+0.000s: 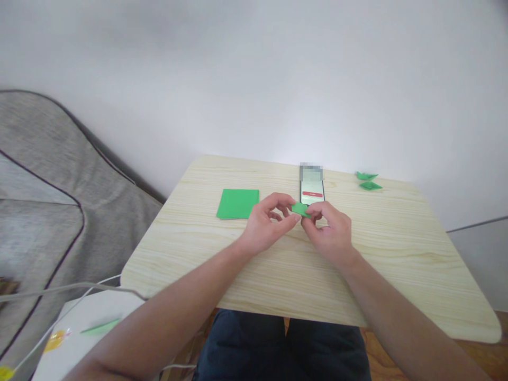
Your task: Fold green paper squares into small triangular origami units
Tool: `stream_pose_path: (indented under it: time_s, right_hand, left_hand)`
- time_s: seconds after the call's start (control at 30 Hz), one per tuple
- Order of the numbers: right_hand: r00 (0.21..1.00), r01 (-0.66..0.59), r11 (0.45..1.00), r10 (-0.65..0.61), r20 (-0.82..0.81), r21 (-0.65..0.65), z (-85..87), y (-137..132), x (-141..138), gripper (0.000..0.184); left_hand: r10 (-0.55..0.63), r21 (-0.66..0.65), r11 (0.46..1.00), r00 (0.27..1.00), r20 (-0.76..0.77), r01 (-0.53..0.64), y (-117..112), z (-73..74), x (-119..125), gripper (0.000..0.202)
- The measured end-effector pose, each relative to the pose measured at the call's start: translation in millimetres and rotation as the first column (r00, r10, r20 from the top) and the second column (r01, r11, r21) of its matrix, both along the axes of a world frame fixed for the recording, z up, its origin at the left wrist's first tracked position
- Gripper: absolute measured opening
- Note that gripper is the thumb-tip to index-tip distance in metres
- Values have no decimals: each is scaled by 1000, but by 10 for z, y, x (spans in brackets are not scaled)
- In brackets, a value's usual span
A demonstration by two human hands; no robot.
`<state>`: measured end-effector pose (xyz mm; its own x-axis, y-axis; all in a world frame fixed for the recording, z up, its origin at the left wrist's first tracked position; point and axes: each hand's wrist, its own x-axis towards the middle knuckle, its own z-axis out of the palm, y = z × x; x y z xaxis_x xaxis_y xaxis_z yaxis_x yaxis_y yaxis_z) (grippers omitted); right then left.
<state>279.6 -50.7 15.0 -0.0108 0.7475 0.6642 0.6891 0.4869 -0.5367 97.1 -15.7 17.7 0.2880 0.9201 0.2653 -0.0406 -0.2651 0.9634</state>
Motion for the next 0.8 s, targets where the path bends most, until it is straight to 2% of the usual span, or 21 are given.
stream_pose_path:
  time_s: [0.23,0.37,0.43,0.5,0.6,0.67,0.8]
  right_hand:
    - [993,-74,997,71,-90,-25,29,-19,-18,16]
    - [962,-128,987,100,-252,-99,35,-11,-22,17]
    - [912,-221,959,140,-385,-175,46,8,-9,26]
    - [834,-346,907,180,-521,-241,58,35,16,34]
    - [714,-495,826,209,-668,-270,57,82,64,30]
    - [668,-536,800,205,-716,-271,40,106,93,26]
    - [640,-535,801,176,-748,-269,10,122,109,21]
  left_hand:
    - [-33,-30,999,994,101,37,27,-49,-11,22]
    - [-49,-49,997,984,173,59,64,-79,-23,22]
    - [-48,-55,997,980,192,59,74,-75,-27,22]
    - [-47,-60,996,979,198,60,76,-61,-28,22]
    - [-46,-64,996,976,211,61,70,-33,-27,22]
    - [-45,-70,996,974,220,62,66,-20,-25,23]
    - [-45,-88,994,970,237,67,65,-20,-22,24]
